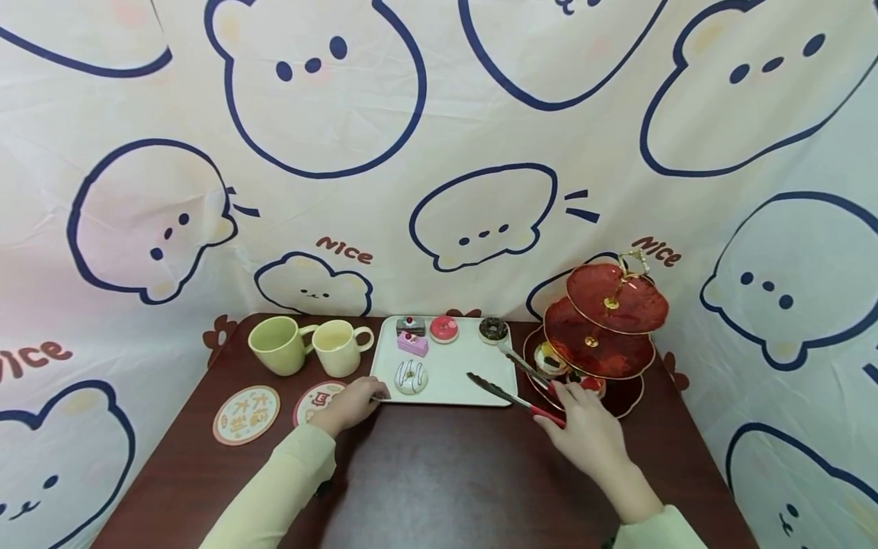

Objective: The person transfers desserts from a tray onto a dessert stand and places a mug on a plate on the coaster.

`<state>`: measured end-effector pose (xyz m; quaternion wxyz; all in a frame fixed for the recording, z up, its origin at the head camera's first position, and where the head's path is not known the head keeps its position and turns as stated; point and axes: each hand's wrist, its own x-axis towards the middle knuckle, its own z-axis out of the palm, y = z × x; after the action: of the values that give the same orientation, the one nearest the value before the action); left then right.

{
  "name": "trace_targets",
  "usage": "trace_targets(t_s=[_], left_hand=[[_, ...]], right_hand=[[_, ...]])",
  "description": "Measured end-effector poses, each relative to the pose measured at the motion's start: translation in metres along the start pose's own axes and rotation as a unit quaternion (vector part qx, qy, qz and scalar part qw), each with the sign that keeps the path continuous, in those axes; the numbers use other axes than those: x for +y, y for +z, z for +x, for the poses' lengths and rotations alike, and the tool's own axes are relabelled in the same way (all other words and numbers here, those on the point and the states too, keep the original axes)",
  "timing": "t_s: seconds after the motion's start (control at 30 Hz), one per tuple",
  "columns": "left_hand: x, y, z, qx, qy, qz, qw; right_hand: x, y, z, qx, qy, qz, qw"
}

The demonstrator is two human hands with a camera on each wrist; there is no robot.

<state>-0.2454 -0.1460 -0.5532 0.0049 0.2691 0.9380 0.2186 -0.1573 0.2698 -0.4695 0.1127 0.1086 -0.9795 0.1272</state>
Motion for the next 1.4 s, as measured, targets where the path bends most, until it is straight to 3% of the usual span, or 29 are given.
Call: trace_targets(t_s=[0.37, 0.87, 1.17, 1.4], left_hand=[[0.001, 0.000, -0.001, 0.001, 0.003, -0.007, 1.0000], [-0.004, 0.001, -0.001, 0.016, 0.014, -0.008, 0.9997], [-0.006, 0.005, 0.000, 0.024, 0.031, 0.002, 0.9992], [-0.005, 0.004, -0.002, 0.025, 0.025, -0.001, 0.9994]], right_hand=[[-0.025, 0.042, 0.019, 0.000, -0.054, 0.017, 0.998], [-0.059, 0.093, 0.038, -0.025, -0.075, 0.045, 0.996], [-0.069, 0.109, 0.041, -0.018, -0.068, 0.042, 0.997], [-0.075, 0.115, 0.044, -0.026, -0.072, 0.042, 0.996]])
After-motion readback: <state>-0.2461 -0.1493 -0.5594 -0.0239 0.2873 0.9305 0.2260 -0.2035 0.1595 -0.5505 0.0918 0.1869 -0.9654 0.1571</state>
